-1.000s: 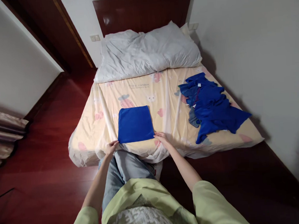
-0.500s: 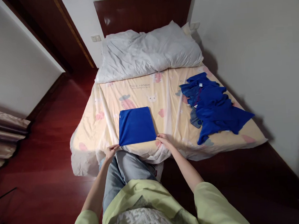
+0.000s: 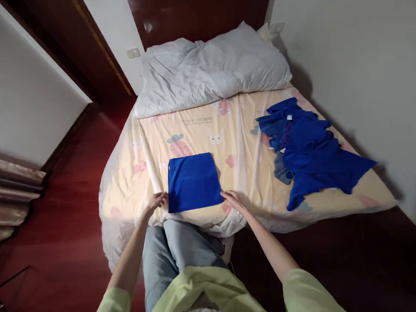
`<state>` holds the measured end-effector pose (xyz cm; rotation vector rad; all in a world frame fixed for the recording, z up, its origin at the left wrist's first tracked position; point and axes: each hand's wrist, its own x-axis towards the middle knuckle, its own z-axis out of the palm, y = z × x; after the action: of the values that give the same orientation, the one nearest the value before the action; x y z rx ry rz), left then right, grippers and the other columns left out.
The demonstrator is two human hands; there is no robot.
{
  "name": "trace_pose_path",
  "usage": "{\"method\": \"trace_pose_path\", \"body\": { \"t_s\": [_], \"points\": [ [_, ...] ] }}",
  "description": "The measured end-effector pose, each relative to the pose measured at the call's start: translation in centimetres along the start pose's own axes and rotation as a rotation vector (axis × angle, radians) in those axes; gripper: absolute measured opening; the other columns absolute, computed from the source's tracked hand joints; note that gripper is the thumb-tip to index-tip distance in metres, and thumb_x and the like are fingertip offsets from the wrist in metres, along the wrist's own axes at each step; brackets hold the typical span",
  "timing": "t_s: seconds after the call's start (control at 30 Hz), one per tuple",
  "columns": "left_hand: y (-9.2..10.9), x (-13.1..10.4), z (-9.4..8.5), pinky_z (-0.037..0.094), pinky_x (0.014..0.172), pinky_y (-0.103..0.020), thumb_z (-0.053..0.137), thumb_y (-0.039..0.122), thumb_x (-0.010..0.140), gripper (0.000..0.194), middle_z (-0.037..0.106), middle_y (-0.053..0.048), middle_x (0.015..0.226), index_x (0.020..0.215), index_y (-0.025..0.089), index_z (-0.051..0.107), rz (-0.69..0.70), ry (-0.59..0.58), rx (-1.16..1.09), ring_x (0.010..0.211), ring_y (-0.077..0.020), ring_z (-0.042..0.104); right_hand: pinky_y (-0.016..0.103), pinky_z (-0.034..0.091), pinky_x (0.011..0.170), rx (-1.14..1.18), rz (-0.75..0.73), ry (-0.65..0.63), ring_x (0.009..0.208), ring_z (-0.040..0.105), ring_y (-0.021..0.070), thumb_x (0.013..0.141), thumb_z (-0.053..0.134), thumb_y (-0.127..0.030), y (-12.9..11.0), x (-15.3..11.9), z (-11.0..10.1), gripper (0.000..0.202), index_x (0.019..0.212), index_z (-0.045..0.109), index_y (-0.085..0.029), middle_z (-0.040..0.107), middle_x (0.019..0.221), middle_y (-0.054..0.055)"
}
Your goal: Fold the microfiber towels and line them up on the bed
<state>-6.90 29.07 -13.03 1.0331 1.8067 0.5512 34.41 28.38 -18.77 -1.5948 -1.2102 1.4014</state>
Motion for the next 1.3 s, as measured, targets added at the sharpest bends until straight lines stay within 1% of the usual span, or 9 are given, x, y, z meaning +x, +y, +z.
{"method": "trace_pose_path", "body": {
  "t_s": [0.13,0.4,0.5,0.6,0.77,0.9,1.0,1.17,1.3],
  "points": [
    [2.9,5.3,-0.3,0.052,0.059,-0.025,0.073,0.051,0.081,0.042,0.077,-0.013,0.097,0.098,0.013,0.077,0.014,0.037,0.025,0.078,-0.0214,0.071,0.034,0.056,0.064,0.053,-0.084,-0.026,0.07,0.067,0.0234,0.055,0.089,-0.056,1.8,-0.3,0.2,0.045,0.075,0.069,-0.02,0.071,0.073,0.008],
    [7.1,15.6,1.0,0.056,0.079,-0.031,0.068,0.033,0.088,0.037,0.077,-0.015,0.113,0.117,0.012,0.076,0.105,0.235,0.139,0.093,-0.0249,0.073,0.031,0.052,0.059,-0.061,-0.117,-0.142,0.064,0.063,0.0199,0.071,0.08,-0.055,3.3,-0.2,-0.9,0.036,0.068,0.067,-0.022,0.064,0.073,0.003],
    [7.8,18.4,1.4,0.054,0.086,-0.033,0.069,0.031,0.087,0.032,0.078,-0.014,0.107,0.113,0.014,0.078,0.139,0.281,0.188,0.096,-0.0269,0.073,0.031,0.052,0.059,-0.104,-0.141,-0.183,0.066,0.064,0.0202,0.078,0.075,-0.055,3.5,-0.2,-1.2,0.036,0.067,0.068,-0.021,0.063,0.076,0.004],
    [7.9,20.3,1.7,0.053,0.089,-0.033,0.068,0.032,0.089,0.028,0.078,-0.013,0.102,0.108,0.015,0.079,0.176,0.3,0.227,0.097,-0.0269,0.073,0.035,0.056,0.067,-0.127,-0.172,-0.164,0.076,0.068,0.0254,0.081,0.074,-0.053,3.6,-0.3,-1.3,0.032,0.071,0.072,-0.023,0.068,0.08,0.007],
    [7.6,21.9,1.8,0.053,0.084,-0.031,0.07,0.032,0.087,0.03,0.077,-0.011,0.098,0.11,0.015,0.079,0.193,0.299,0.278,0.094,-0.0247,0.071,0.043,0.059,0.08,-0.152,-0.185,-0.101,0.085,0.071,0.0306,0.081,0.075,-0.05,3.5,-0.5,-1.3,0.027,0.072,0.076,-0.024,0.075,0.085,0.011],
    [8.1,22.5,1.4,0.054,0.085,-0.031,0.074,0.026,0.081,0.028,0.075,-0.007,0.089,0.107,0.018,0.08,0.22,0.249,0.316,0.091,-0.0232,0.07,0.041,0.059,0.079,-0.18,-0.215,-0.117,0.081,0.071,0.0273,0.087,0.071,-0.051,3.1,-0.6,-1.4,0.032,0.071,0.075,-0.023,0.074,0.082,0.01],
    [8.7,22.5,0.9,0.053,0.091,-0.034,0.074,0.025,0.079,0.022,0.074,-0.009,0.096,0.099,0.016,0.079,0.241,0.27,0.384,0.095,-0.0243,0.069,0.038,0.059,0.079,-0.185,-0.263,-0.139,0.08,0.07,0.0244,0.091,0.067,-0.051,3.0,-0.6,-1.4,0.037,0.07,0.074,-0.021,0.073,0.079,0.009],
    [9.4,22.0,0.2,0.053,0.094,-0.037,0.069,0.024,0.086,0.018,0.072,-0.014,0.109,0.101,0.015,0.072,0.241,0.378,0.503,0.104,-0.027,0.067,0.036,0.057,0.078,-0.185,-0.266,-0.128,0.078,0.069,0.0231,0.092,0.068,-0.05,3.2,-0.5,-1.3,0.036,0.072,0.074,-0.021,0.072,0.079,0.008],
    [9.6,19.7,1.4,0.053,0.101,-0.043,0.061,0.02,0.092,0.031,0.069,-0.018,0.12,0.122,0.013,0.066,0.286,0.452,0.479,0.112,-0.0296,0.066,0.035,0.056,0.077,-0.184,-0.212,-0.111,0.078,0.067,0.023,0.089,0.069,-0.054,3.0,-0.7,-1.2,0.038,0.072,0.072,-0.021,0.071,0.079,0.008]
  ]
}}
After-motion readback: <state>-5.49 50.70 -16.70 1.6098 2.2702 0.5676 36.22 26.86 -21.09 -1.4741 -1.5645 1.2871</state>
